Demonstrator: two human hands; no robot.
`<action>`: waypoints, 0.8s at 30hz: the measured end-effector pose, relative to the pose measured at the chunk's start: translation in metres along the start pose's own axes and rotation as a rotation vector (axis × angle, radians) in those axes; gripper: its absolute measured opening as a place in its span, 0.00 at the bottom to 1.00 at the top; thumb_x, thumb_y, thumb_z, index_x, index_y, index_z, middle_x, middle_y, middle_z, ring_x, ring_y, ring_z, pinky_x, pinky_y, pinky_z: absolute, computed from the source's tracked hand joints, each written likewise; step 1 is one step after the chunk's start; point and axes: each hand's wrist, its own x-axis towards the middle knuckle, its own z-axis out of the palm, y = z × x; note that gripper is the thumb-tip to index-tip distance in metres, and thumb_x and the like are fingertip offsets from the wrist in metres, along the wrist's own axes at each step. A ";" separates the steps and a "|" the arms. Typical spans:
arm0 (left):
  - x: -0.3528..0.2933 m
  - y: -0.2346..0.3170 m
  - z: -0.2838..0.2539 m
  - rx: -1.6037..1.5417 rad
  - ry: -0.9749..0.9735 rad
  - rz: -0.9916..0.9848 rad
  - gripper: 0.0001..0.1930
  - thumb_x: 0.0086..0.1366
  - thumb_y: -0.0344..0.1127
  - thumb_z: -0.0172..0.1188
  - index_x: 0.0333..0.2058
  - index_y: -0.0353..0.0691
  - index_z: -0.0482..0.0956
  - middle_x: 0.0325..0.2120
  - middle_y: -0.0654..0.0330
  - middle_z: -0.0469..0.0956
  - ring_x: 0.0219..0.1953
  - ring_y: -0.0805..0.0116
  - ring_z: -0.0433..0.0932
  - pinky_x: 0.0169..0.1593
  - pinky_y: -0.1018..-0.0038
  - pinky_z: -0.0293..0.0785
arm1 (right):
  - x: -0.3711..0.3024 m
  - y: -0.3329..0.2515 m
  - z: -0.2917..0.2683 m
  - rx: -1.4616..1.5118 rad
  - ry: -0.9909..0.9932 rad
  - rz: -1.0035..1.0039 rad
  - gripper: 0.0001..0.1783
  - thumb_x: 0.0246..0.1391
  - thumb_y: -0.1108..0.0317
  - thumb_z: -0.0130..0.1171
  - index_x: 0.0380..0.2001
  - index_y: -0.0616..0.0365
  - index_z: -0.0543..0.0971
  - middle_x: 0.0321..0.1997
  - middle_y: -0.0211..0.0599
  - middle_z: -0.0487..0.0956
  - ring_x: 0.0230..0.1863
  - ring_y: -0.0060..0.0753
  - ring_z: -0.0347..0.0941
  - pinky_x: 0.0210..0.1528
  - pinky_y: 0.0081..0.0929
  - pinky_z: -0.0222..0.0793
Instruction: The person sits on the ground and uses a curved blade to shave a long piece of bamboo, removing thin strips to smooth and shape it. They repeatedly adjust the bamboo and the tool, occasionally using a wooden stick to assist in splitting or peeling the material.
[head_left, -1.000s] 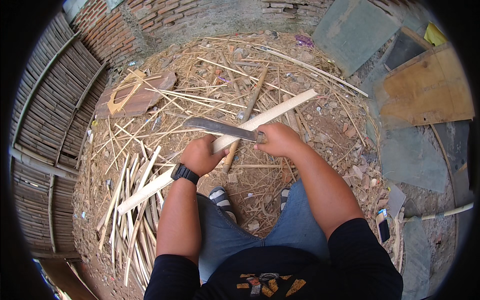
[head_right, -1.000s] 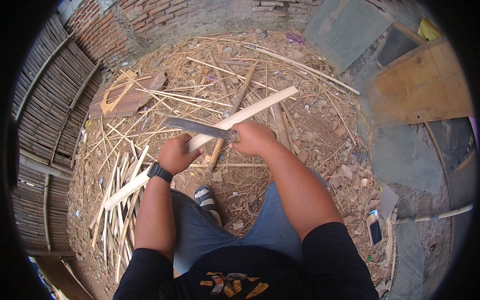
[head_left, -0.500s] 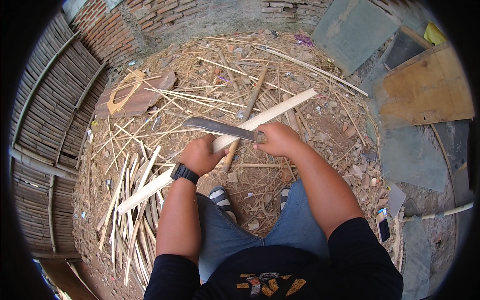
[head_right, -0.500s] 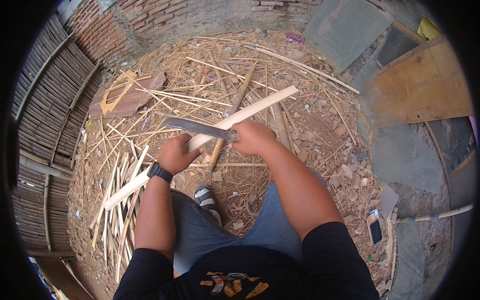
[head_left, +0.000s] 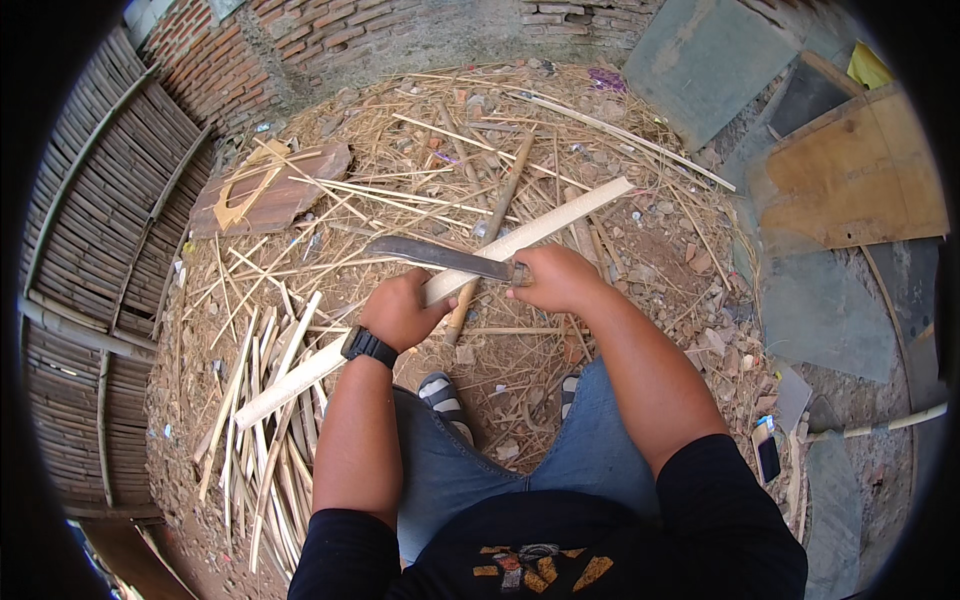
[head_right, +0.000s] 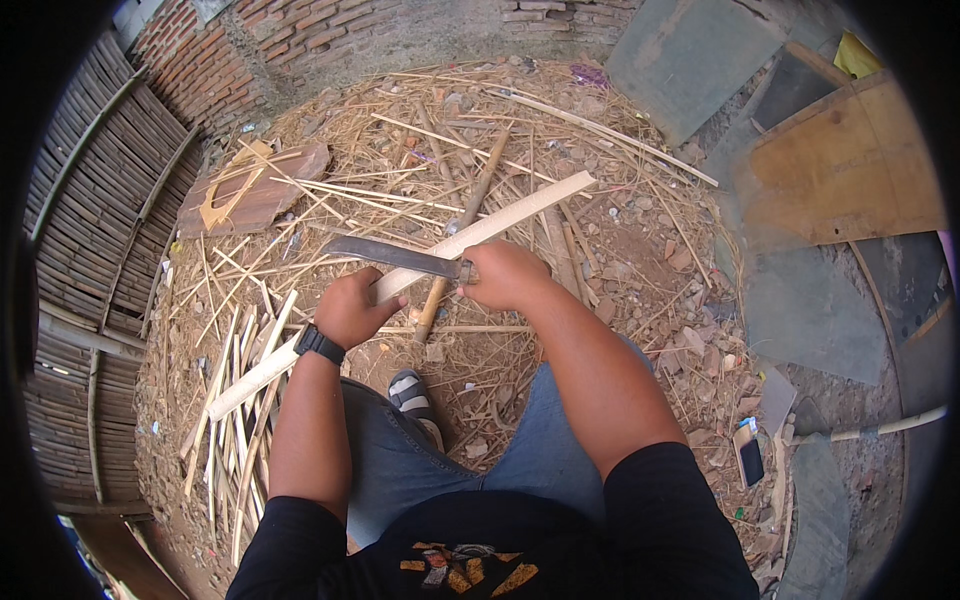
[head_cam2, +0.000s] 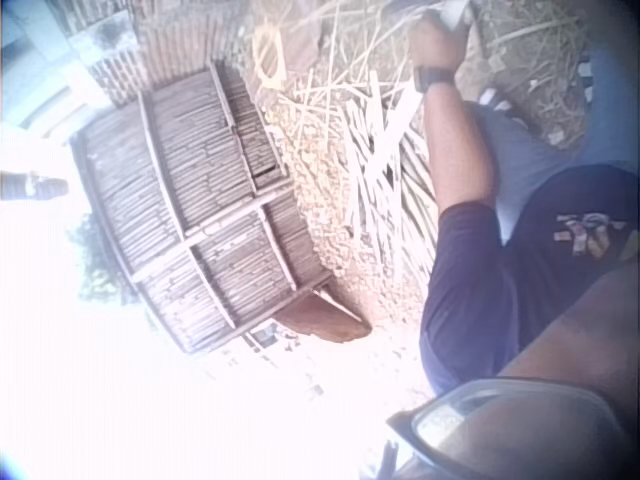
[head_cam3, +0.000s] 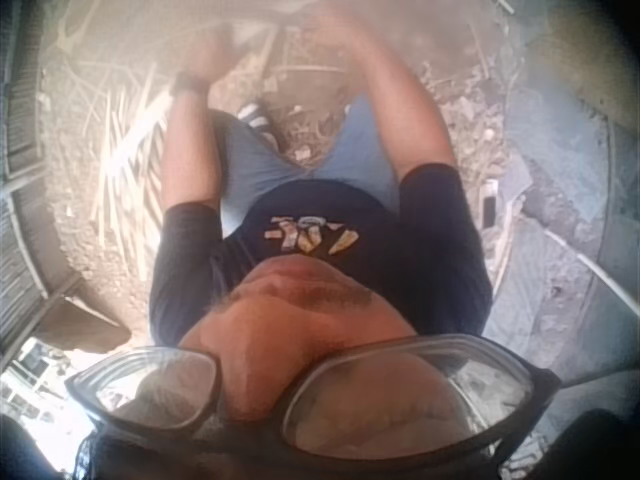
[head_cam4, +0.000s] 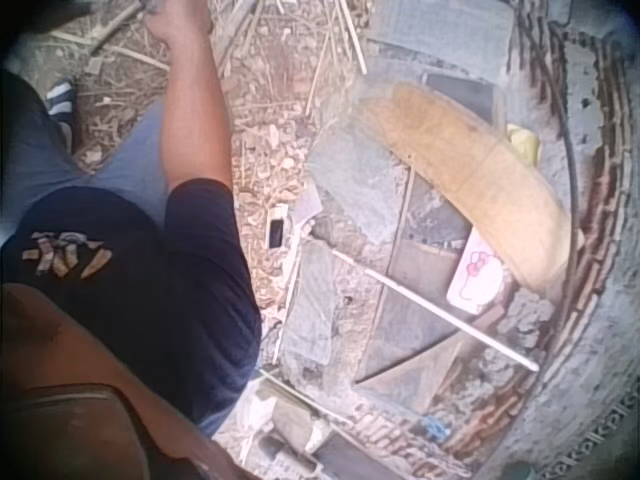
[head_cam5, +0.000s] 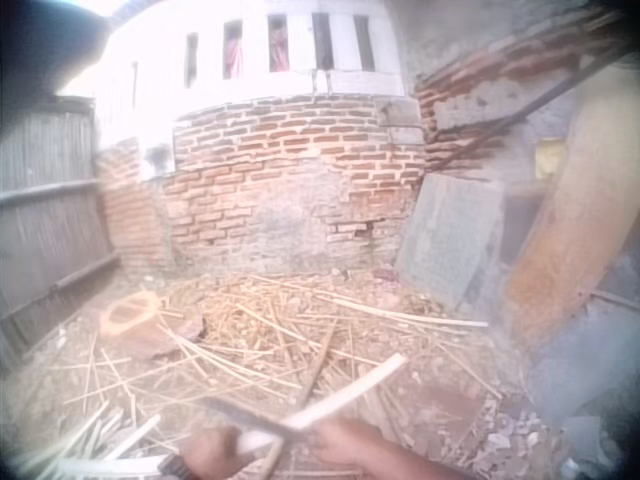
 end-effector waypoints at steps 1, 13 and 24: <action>0.000 -0.002 0.002 -0.007 0.013 0.008 0.27 0.58 0.55 0.73 0.43 0.37 0.84 0.30 0.45 0.85 0.36 0.44 0.86 0.42 0.55 0.81 | 0.000 0.000 0.000 0.001 -0.002 -0.003 0.28 0.53 0.50 0.72 0.52 0.56 0.83 0.49 0.52 0.84 0.54 0.54 0.81 0.55 0.49 0.77; 0.002 -0.005 0.005 0.047 0.064 -0.020 0.27 0.59 0.57 0.73 0.42 0.37 0.83 0.30 0.46 0.85 0.36 0.44 0.85 0.41 0.55 0.81 | -0.004 0.002 -0.014 0.019 -0.033 0.141 0.25 0.55 0.52 0.71 0.52 0.52 0.83 0.49 0.47 0.85 0.53 0.51 0.82 0.54 0.48 0.78; 0.000 -0.013 -0.006 0.043 0.260 -0.097 0.26 0.58 0.55 0.75 0.41 0.38 0.83 0.28 0.46 0.85 0.32 0.45 0.85 0.38 0.56 0.81 | -0.008 0.012 -0.022 0.009 0.186 0.131 0.25 0.56 0.53 0.70 0.52 0.55 0.83 0.35 0.48 0.86 0.39 0.53 0.84 0.44 0.45 0.79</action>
